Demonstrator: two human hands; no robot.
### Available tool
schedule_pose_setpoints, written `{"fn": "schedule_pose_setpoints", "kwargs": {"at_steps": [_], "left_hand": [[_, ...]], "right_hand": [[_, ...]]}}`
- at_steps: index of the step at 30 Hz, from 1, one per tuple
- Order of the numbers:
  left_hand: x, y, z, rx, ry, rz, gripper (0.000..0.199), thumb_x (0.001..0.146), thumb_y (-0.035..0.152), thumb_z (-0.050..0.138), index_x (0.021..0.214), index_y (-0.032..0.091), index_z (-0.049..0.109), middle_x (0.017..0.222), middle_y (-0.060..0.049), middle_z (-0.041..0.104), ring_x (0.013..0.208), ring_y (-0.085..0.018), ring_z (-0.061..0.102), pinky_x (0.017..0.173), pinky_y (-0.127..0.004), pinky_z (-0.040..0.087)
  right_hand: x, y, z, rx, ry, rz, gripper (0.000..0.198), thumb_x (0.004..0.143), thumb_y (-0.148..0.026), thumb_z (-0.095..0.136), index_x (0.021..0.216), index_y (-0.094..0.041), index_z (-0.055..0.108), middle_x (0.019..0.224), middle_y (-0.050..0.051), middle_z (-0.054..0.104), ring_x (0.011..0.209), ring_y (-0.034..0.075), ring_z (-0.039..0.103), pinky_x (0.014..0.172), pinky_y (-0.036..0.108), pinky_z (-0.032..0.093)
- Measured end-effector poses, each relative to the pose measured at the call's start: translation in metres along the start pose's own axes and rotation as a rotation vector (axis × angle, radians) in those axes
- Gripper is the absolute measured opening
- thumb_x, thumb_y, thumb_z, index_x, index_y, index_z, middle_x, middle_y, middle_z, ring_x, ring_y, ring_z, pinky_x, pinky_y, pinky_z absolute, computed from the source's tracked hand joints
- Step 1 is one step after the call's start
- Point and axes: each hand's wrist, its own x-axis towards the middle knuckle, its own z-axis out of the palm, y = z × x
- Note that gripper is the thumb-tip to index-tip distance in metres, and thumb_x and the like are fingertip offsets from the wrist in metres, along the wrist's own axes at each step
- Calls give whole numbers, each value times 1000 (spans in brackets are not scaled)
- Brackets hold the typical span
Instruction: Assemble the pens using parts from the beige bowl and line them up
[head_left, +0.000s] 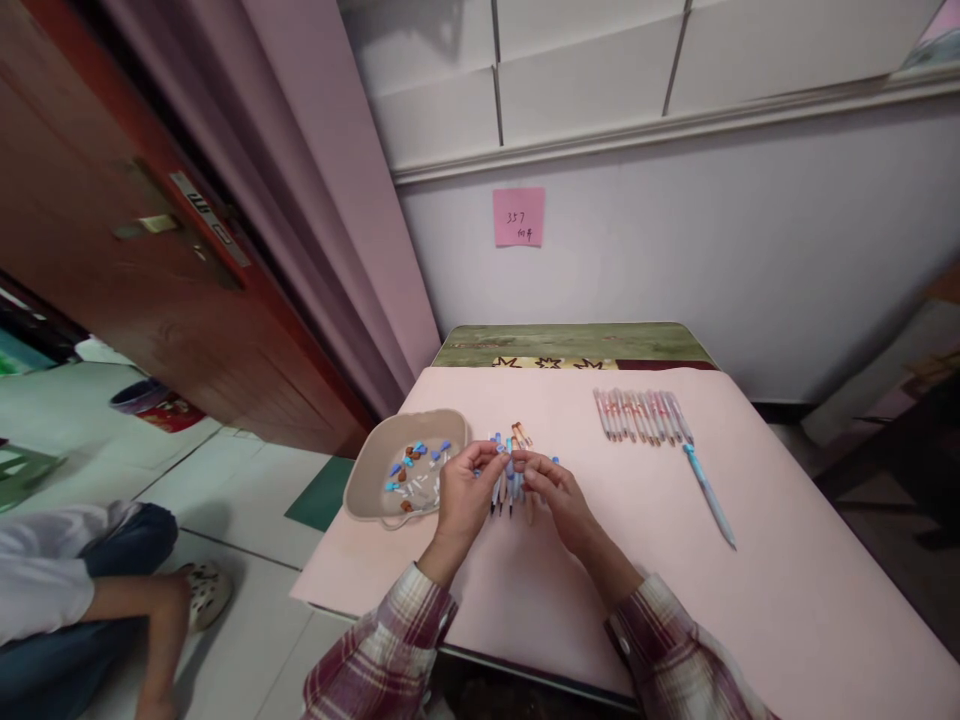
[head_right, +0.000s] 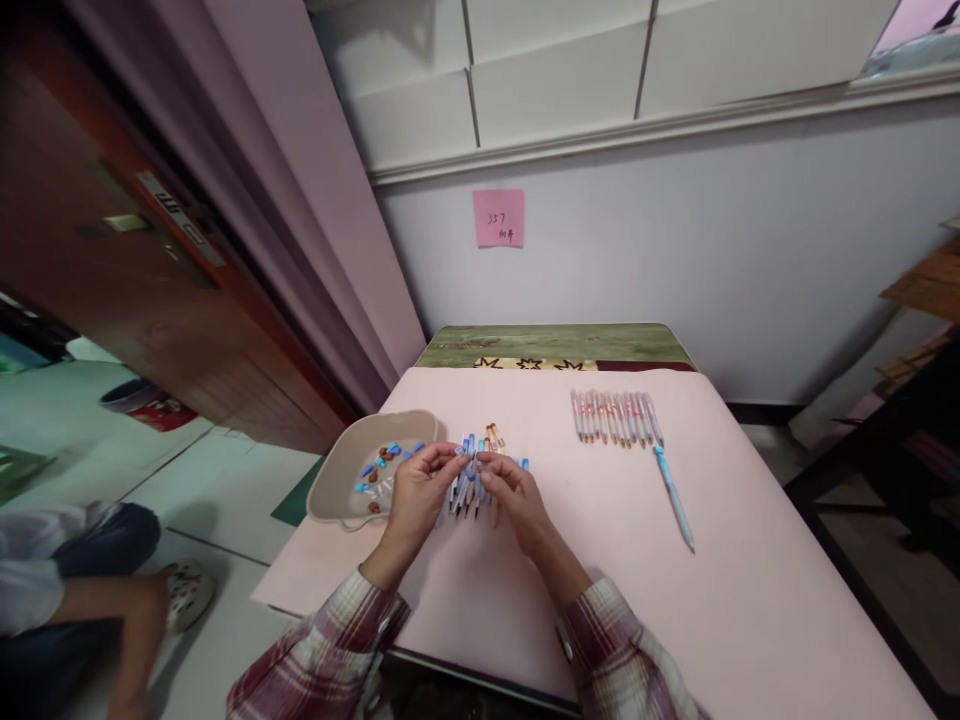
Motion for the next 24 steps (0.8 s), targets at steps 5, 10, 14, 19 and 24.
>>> {"fn": "schedule_pose_setpoints", "kwargs": {"at_steps": [5, 10, 14, 19, 24], "left_hand": [[0, 2, 2, 1, 2, 0, 19, 74, 32, 72, 83, 16, 68, 75, -4, 70, 71, -16, 64, 68, -25, 48], [2, 2, -1, -31, 39, -20, 21, 71, 33, 74, 83, 17, 68, 75, -4, 71, 70, -16, 65, 68, -26, 48], [5, 2, -13, -90, 181, -20, 27, 75, 37, 70, 93, 18, 65, 84, -5, 73, 77, -17, 67, 73, -28, 50], [3, 3, -19, -203, 147, -154, 35, 76, 41, 69, 99, 16, 62, 87, -7, 73, 72, -17, 68, 69, -28, 51], [-4, 4, -10, -247, 83, -196, 37, 74, 41, 69, 99, 14, 62, 89, -8, 73, 74, -18, 68, 69, -29, 52]], "right_hand": [[0, 1, 1, 5, -28, 21, 26, 77, -46, 69, 72, -21, 68, 117, 7, 65, 108, 25, 57, 92, 38, 42], [4, 8, -5, 17, 101, 33, 25, 80, -45, 66, 87, -22, 73, 105, 6, 68, 100, 22, 58, 85, 33, 44], [6, 9, -11, 69, 204, 34, 27, 80, -47, 66, 84, -21, 73, 96, 6, 69, 88, 19, 59, 74, 30, 45], [5, 7, -8, 77, 190, 46, 25, 79, -45, 67, 81, -20, 69, 94, 6, 69, 76, 15, 58, 62, 25, 43], [2, 9, 1, -46, 100, 57, 25, 74, -44, 73, 81, -21, 69, 77, 2, 66, 63, 14, 55, 55, 25, 42]]}}
